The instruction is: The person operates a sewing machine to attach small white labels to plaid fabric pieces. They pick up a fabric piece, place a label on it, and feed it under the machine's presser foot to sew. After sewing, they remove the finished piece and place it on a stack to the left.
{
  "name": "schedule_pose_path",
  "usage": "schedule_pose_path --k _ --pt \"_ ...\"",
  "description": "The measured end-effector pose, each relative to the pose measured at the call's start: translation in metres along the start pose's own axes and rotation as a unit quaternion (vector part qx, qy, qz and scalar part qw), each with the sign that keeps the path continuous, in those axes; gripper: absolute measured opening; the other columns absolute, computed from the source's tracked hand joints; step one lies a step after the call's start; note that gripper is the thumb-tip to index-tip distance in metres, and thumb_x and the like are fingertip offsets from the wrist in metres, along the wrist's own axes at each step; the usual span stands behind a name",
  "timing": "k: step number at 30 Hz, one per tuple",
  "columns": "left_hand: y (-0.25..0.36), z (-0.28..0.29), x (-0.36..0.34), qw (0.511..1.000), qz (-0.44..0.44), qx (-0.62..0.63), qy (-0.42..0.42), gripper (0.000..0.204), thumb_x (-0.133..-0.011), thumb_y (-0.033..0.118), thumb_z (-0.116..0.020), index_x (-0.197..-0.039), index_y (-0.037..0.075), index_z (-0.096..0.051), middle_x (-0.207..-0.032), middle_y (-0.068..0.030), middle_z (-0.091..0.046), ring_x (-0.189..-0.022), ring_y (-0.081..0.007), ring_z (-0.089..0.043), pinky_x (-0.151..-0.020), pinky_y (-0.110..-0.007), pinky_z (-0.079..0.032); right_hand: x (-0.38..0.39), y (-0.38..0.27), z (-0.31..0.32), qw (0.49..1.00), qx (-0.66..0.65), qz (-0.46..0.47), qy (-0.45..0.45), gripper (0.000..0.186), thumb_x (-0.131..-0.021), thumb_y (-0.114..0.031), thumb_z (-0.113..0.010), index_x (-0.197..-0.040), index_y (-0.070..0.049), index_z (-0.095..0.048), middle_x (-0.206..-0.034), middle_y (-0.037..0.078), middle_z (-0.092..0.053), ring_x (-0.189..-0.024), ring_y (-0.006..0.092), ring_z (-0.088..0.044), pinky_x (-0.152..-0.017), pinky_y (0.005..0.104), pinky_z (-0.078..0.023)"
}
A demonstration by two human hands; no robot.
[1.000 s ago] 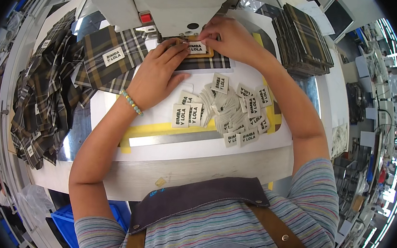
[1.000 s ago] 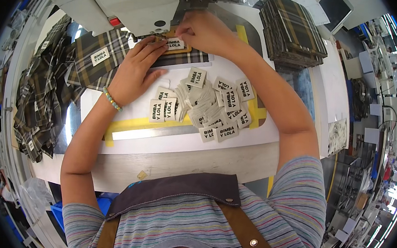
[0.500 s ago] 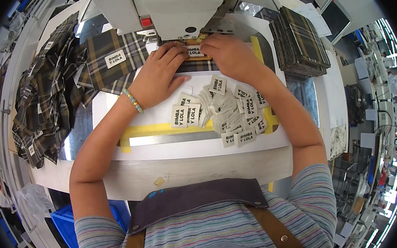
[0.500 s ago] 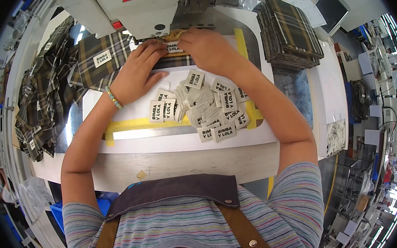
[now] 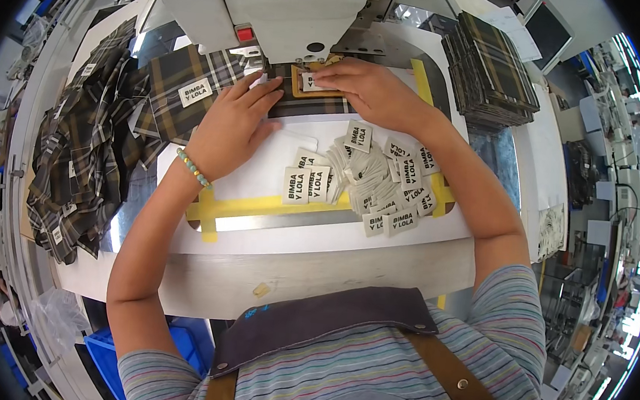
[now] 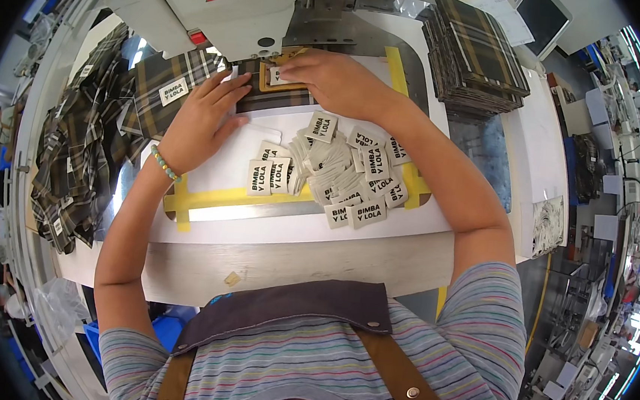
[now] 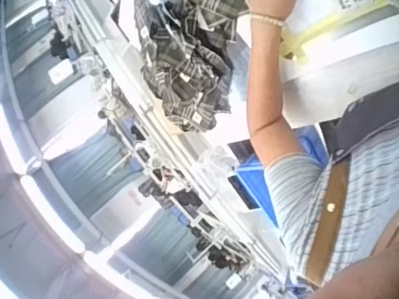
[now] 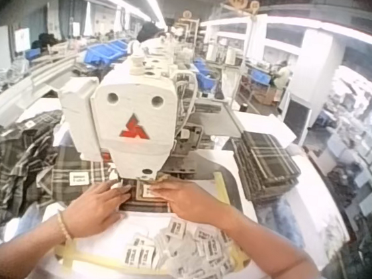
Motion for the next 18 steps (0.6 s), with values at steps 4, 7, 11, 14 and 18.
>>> schedule_pose_path --k 4,7,11,14,18 --pt "0.002 -0.002 -0.002 1.0 -0.005 -0.007 -0.005 0.05 -0.098 0.022 -0.075 -0.14 -0.003 -0.063 -0.155 -0.0152 -0.059 -0.146 -0.0425 -0.049 -0.122 -0.05 -0.042 -0.002 -0.002 -0.003 0.999 0.028 0.01 -0.016 0.045 -0.094 0.007 -0.059 -0.134 -0.007 -0.074 -0.139 0.01 -0.071 -0.129 0.0327 -0.064 -0.113 0.0414 -0.053" --pt "0.0 -0.003 -0.005 1.0 -0.009 -0.008 -0.01 0.051 -0.099 0.024 -0.074 -0.141 -0.003 -0.063 -0.155 -0.0153 -0.059 -0.146 -0.0428 -0.049 -0.122 -0.05 -0.042 -0.003 -0.003 -0.005 0.998 0.061 0.015 -0.021 0.049 -0.092 0.009 -0.059 -0.134 -0.009 -0.075 -0.141 0.007 -0.07 -0.133 0.0299 -0.062 -0.115 0.0402 -0.053" --pt "0.002 -0.002 -0.01 1.0 -0.007 -0.011 -0.016 0.051 -0.099 0.024 -0.074 -0.142 -0.002 -0.063 -0.154 -0.0151 -0.06 -0.146 -0.0423 -0.05 -0.122 -0.05 -0.042 -0.003 -0.004 -0.006 0.996 0.083 0.017 -0.027 0.052 -0.088 0.009 -0.06 -0.133 -0.012 -0.075 -0.145 0.003 -0.068 -0.135 0.0287 -0.06 -0.116 0.0395 -0.051" --pt "0.005 -0.002 -0.014 1.0 -0.006 0.0 -0.023 0.051 -0.1 0.024 -0.074 -0.143 -0.001 -0.063 -0.154 -0.015 -0.06 -0.146 -0.0415 -0.05 -0.122 -0.05 -0.042 -0.001 -0.004 -0.007 0.992 0.117 0.04 -0.022 0.053 -0.087 0.008 -0.062 -0.134 -0.013 -0.075 -0.146 0.002 -0.067 -0.135 0.0288 -0.06 -0.117 0.0401 -0.051" --pt "0.003 -0.005 -0.013 0.999 -0.014 -0.01 -0.028 0.051 -0.101 0.024 -0.072 -0.144 -0.001 -0.062 -0.154 -0.0152 -0.06 -0.147 -0.0409 -0.05 -0.121 -0.05 -0.042 0.002 -0.005 -0.01 0.992 0.118 0.043 -0.01 0.053 -0.087 0.007 -0.062 -0.135 -0.012 -0.074 -0.147 0.001 -0.067 -0.135 0.0284 -0.059 -0.117 0.0406 -0.051"
Point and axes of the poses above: each hand's wrist, its own x-axis away from the middle knuckle, its own z-axis out of the back of the hand, y = z × x, the point moved 7 cm from there along -x, towards the middle knuckle
